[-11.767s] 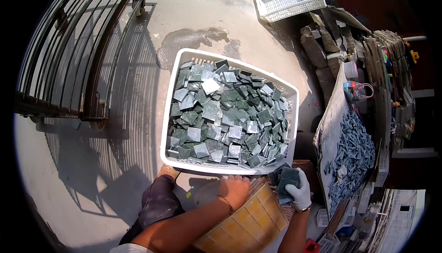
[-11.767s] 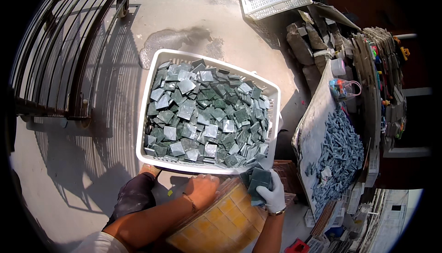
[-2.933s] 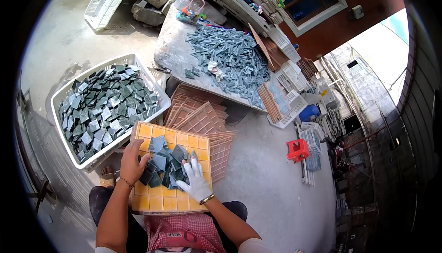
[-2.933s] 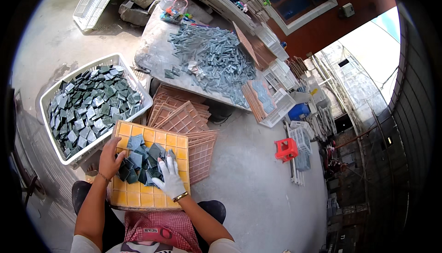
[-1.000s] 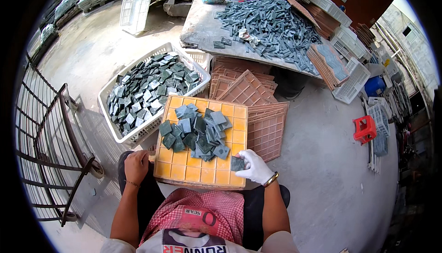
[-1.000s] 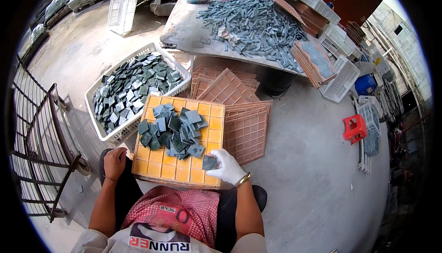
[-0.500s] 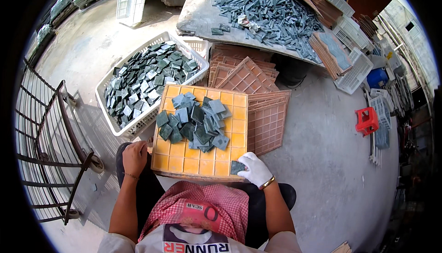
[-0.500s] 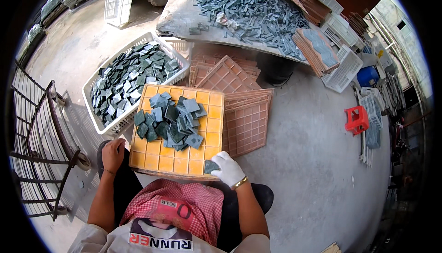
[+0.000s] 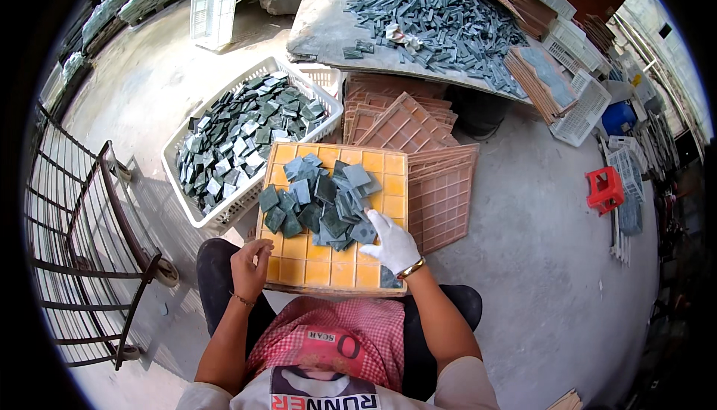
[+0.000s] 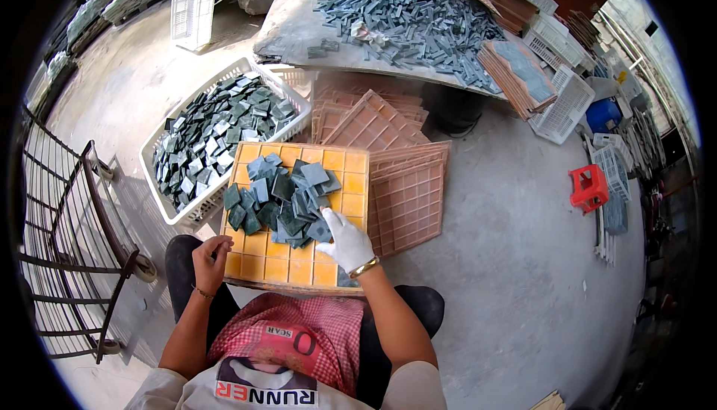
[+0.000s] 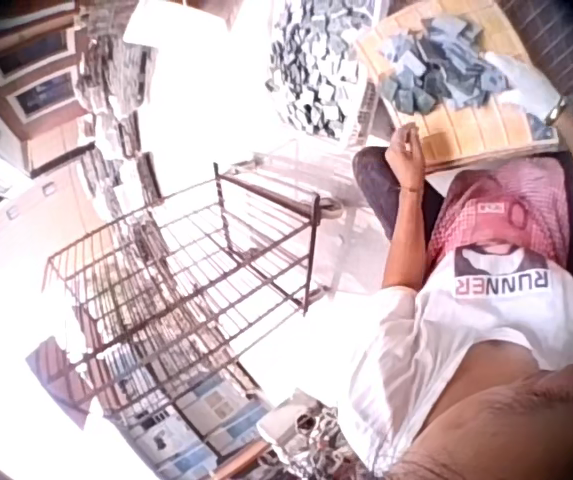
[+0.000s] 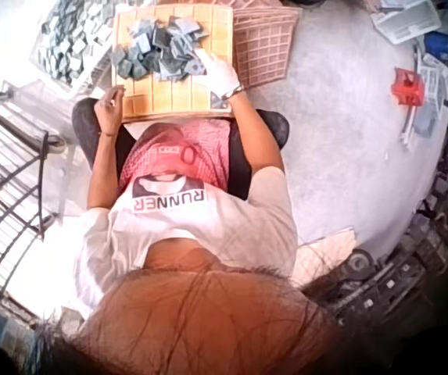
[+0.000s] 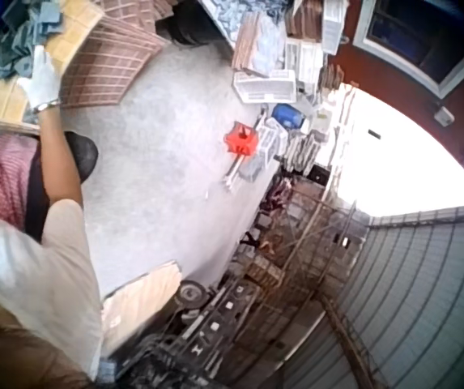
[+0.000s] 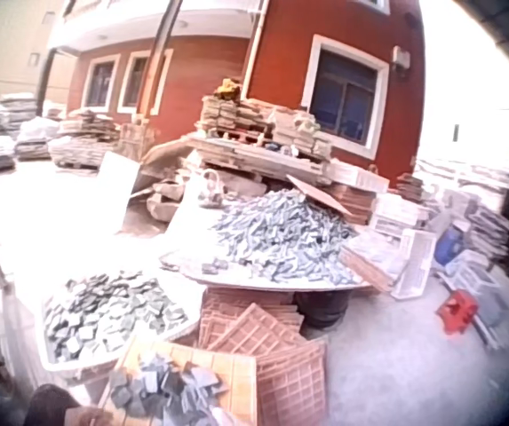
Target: The person places small green tiles into a grid frame, arranging them one by one. They handle the frame and tiles with gloved hands, occasionally adjusting the frame and picking tiles from a nearby basket.
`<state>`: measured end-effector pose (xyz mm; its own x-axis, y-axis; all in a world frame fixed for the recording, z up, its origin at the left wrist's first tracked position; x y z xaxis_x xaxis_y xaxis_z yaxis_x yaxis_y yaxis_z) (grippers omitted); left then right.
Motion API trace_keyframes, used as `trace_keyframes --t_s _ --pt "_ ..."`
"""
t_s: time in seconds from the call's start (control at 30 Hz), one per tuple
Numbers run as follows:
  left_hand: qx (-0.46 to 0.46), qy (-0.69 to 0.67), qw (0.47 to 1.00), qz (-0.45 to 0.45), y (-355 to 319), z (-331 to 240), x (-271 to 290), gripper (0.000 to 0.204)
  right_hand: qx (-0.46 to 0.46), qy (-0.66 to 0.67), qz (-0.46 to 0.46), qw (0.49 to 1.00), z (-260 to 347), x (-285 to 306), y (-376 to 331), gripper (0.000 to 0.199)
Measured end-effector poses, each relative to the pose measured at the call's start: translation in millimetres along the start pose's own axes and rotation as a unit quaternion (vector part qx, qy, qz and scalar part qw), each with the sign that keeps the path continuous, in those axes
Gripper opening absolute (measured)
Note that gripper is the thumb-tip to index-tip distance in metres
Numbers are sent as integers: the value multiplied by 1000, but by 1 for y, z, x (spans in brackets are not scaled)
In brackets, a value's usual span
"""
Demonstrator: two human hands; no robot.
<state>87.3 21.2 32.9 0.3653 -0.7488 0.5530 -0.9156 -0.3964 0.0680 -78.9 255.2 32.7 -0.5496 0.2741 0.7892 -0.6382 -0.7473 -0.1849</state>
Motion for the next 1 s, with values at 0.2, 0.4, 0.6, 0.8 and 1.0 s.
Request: trace_keyframes --t_s 0.2,0.4,0.6,0.8,1.0 --pt "-88 -27 985 148 -22 -46 -68 11 -55 145 125 980 -9 0 -4 57" --pt "191 -479 816 261 -29 -47 -129 35 24 408 188 893 -12 -16 -27 46" --pt "283 -608 693 263 -29 -44 -146 38 113 176 144 967 35 -4 -37 30" --pt "267 -601 714 239 -32 -25 -115 32 -28 273 170 946 11 9 -27 21" --pt "264 -578 746 200 -38 -3 -90 24 100 52 137 984 -6 -21 -27 22"
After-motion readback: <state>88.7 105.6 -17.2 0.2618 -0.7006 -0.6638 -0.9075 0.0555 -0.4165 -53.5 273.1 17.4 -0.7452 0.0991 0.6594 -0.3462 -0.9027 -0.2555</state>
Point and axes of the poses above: each hand's wrist, its own y-axis towards the middle knuckle, its own x-axis out of the back of the hand, z = x × y, the point moved 6 cm from there along y, towards the middle knuckle, and after that the axes turned 12 degrees about z, right-handed, at the moved point
